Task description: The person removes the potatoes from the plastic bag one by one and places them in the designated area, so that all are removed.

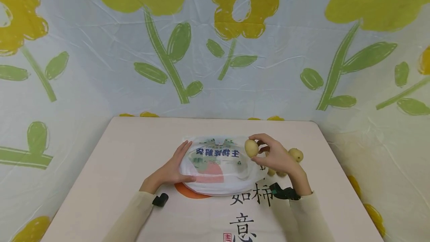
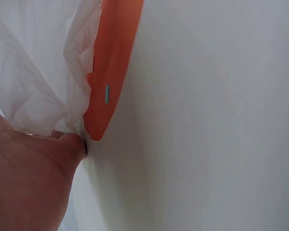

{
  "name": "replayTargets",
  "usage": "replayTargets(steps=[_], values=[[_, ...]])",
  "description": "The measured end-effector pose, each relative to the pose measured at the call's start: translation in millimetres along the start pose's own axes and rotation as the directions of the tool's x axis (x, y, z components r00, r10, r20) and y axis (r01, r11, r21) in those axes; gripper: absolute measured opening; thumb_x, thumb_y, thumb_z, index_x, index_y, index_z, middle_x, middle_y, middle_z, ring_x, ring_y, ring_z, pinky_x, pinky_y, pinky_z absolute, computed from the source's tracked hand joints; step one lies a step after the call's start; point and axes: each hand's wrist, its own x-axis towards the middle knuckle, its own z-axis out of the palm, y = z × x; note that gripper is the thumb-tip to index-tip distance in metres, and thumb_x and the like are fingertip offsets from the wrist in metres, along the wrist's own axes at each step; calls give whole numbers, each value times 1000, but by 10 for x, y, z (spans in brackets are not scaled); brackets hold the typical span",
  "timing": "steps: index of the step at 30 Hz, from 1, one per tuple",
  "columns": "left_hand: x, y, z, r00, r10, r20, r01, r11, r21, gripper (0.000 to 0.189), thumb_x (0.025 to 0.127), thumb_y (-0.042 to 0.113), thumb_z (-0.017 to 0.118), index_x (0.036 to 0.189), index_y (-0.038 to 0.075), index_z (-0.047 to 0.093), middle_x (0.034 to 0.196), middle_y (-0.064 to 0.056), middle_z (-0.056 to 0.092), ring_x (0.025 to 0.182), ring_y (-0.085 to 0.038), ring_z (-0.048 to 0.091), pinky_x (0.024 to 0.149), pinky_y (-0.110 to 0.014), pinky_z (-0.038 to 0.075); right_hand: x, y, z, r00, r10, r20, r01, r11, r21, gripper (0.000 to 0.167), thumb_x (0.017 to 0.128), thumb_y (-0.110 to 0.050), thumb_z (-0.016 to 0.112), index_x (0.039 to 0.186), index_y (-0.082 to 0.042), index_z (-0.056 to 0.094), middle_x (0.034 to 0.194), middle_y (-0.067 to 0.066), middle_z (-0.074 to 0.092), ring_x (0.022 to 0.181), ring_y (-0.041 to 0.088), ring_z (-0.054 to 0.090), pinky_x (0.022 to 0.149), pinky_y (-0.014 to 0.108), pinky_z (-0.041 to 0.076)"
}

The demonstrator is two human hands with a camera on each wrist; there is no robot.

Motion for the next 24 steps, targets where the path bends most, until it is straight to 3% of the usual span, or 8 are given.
replayTargets(steps=[9, 24], values=[[-6, 5, 13, 1000, -11, -2, 11, 1000, 10, 127, 72, 55, 86, 167, 22, 9, 174, -11, 0, 157, -45, 13, 115, -73, 28, -268, 159, -323, 995, 5, -103, -8, 1000, -28, 60, 81, 1, 85, 135, -2, 60, 131, 17, 61, 104, 19, 60, 86, 34, 60], [3, -21, 23, 1000, -1, -8, 1, 1000, 9, 127, 73, 59, 85, 167, 22, 9, 174, -9, -1, 158, -43, 11, 115, -73, 28, -691, 476, -707, 975, 145, -167, -159, 985, -70, 61, 86, -5, 81, 141, -2, 56, 138, 21, 58, 105, -2, 58, 85, 23, 57]])
